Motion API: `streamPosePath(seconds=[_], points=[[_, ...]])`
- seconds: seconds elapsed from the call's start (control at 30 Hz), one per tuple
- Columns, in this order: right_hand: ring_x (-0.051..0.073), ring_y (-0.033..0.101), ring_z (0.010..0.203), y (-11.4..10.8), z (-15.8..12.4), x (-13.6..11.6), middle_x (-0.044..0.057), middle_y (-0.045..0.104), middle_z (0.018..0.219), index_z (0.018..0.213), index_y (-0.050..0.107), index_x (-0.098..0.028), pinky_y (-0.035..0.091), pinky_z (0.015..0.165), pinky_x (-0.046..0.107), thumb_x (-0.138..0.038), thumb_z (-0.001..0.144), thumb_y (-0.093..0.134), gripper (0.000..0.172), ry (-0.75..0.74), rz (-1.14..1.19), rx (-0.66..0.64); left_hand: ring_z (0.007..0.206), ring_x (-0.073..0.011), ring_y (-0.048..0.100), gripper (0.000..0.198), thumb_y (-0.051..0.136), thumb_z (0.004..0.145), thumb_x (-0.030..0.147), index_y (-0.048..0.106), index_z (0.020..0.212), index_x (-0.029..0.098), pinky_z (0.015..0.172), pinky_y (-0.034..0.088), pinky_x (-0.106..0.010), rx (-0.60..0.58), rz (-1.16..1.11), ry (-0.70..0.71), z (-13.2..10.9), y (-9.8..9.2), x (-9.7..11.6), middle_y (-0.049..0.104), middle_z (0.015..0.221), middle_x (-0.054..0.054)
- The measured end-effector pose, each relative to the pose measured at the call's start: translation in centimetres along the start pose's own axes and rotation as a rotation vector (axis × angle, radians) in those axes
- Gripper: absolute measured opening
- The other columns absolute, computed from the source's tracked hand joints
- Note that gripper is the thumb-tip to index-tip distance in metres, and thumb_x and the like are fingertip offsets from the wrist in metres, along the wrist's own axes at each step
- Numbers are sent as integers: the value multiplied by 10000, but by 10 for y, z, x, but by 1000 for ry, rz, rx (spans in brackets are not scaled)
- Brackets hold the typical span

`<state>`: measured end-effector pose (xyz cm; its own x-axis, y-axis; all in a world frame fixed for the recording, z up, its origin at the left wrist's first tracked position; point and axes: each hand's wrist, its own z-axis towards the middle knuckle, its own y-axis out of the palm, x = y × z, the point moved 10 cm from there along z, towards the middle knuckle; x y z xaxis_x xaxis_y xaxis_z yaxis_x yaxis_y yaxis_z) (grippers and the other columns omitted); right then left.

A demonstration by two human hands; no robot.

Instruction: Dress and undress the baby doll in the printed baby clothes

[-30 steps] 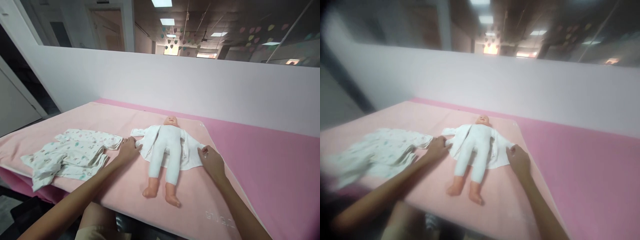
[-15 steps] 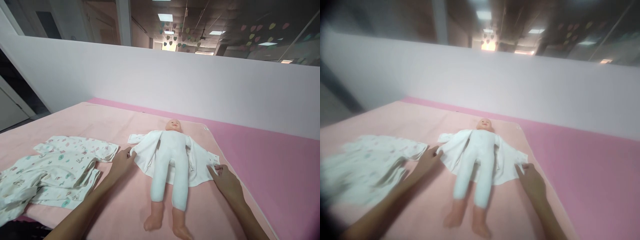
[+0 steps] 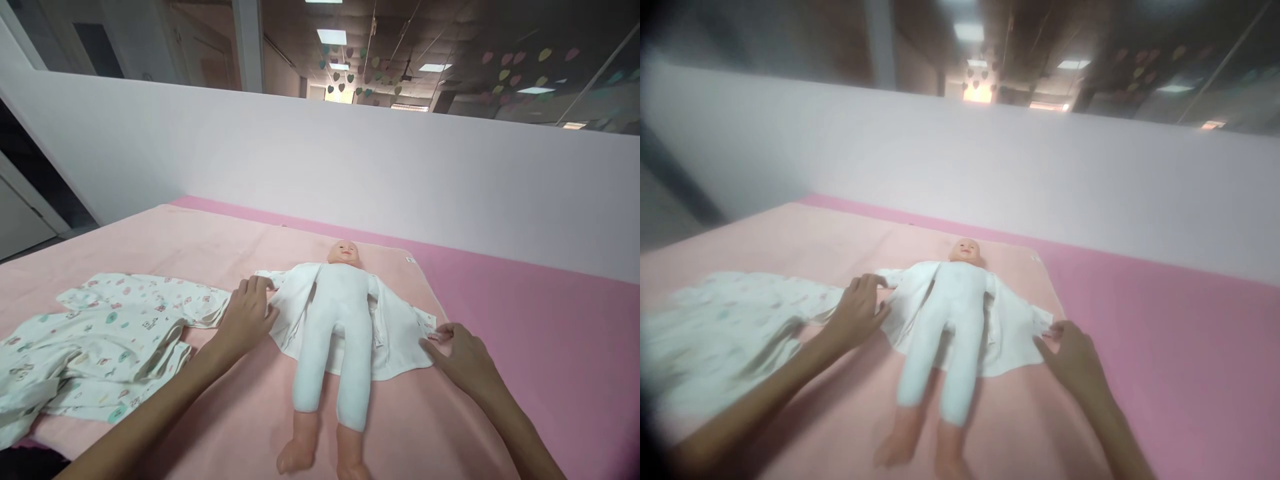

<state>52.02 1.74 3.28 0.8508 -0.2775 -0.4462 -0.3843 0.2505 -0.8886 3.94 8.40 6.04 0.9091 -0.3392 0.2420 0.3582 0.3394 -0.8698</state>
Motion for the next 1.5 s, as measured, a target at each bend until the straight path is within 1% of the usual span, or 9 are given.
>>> streamPosePath(seconds=[0.13, 0.33, 0.57, 0.7, 0.8, 1.07, 1.17, 1.33, 1.5], points=[[365, 600, 1297, 0, 31, -80, 163, 656, 1394, 1286, 611, -210, 507, 1043, 495, -636, 915, 586, 566, -234, 49, 16, 1193, -337, 566, 297, 484, 1002, 399, 590, 1194, 199, 1047, 457, -493, -43, -182, 61, 69, 11, 29, 662, 1271, -128], [301, 501, 1426, 68, 71, -166, 135, 597, 1509, 1463, 548, -192, 376, 1215, 488, -560, 1090, 307, 577, -487, 132, -64, 1287, -310, 595, 508, 264, 1096, 458, 601, 1367, 192, 1123, 428, -471, -280, -334, 183, 123, 89, 68, 674, 1397, -125], [360, 567, 1389, 95, 83, -141, 159, 588, 1539, 1585, 434, -200, 431, 1149, 534, -583, 1091, 247, 653, -270, 124, -93, 1287, -324, 622, 525, 255, 1089, 436, 595, 1424, 217, 1127, 416, -495, -276, -366, 146, 121, 116, 57, 693, 1403, -123], [361, 643, 1261, 87, 103, -116, 138, 721, 1342, 1207, 713, -237, 451, 1102, 503, -689, 1055, 299, 632, -134, 200, -221, 1175, -314, 683, 486, 409, 1036, 570, 693, 1215, 218, 1014, 502, -431, -323, -556, -56, 133, 115, 26, 758, 1269, -109], [329, 684, 1113, 85, 115, -99, 101, 765, 1202, 994, 733, -246, 506, 988, 450, -757, 1006, 392, 614, -78, 311, -263, 1045, -272, 716, 436, 511, 987, 588, 709, 1080, 211, 914, 533, -376, -334, -693, -136, 138, 116, 10, 785, 1159, -81], [239, 662, 875, 88, 115, -97, 57, 739, 1025, 1060, 679, -231, 522, 747, 332, -753, 895, 623, 550, -47, 457, -322, 1007, -254, 692, 436, 601, 922, 596, 697, 1079, 201, 841, 529, -347, -335, -724, -221, 138, 126, 1, 770, 1128, -84], [261, 667, 999, 86, 111, -108, 64, 716, 1107, 1138, 620, -242, 552, 872, 372, -773, 922, 566, 576, -121, 410, -288, 1064, -274, 663, 442, 556, 947, 600, 684, 1095, 203, 869, 526, -370, -347, -663, -174, 137, 125, 5, 756, 1136, -94], [315, 501, 1468, 85, 95, -132, 97, 515, 1607, 1558, 411, -320, 446, 1177, 457, -715, 1002, 504, 688, -299, 328, -323, 1207, -338, 612, 500, 442, 1003, 620, 680, 1201, 228, 1019, 474, -465, -355, -457, -64, 135, 119, 13, 722, 1256, -120], [313, 490, 1498, 79, 81, -149, 18, 504, 1647, 1620, 437, -388, 400, 1238, 503, -634, 1072, 428, 601, -458, 277, -388, 1244, -350, 606, 578, 419, 990, 718, 662, 1281, 282, 1043, 458, -459, -473, -457, 9, 128, 115, 23, 720, 1285, -96]])
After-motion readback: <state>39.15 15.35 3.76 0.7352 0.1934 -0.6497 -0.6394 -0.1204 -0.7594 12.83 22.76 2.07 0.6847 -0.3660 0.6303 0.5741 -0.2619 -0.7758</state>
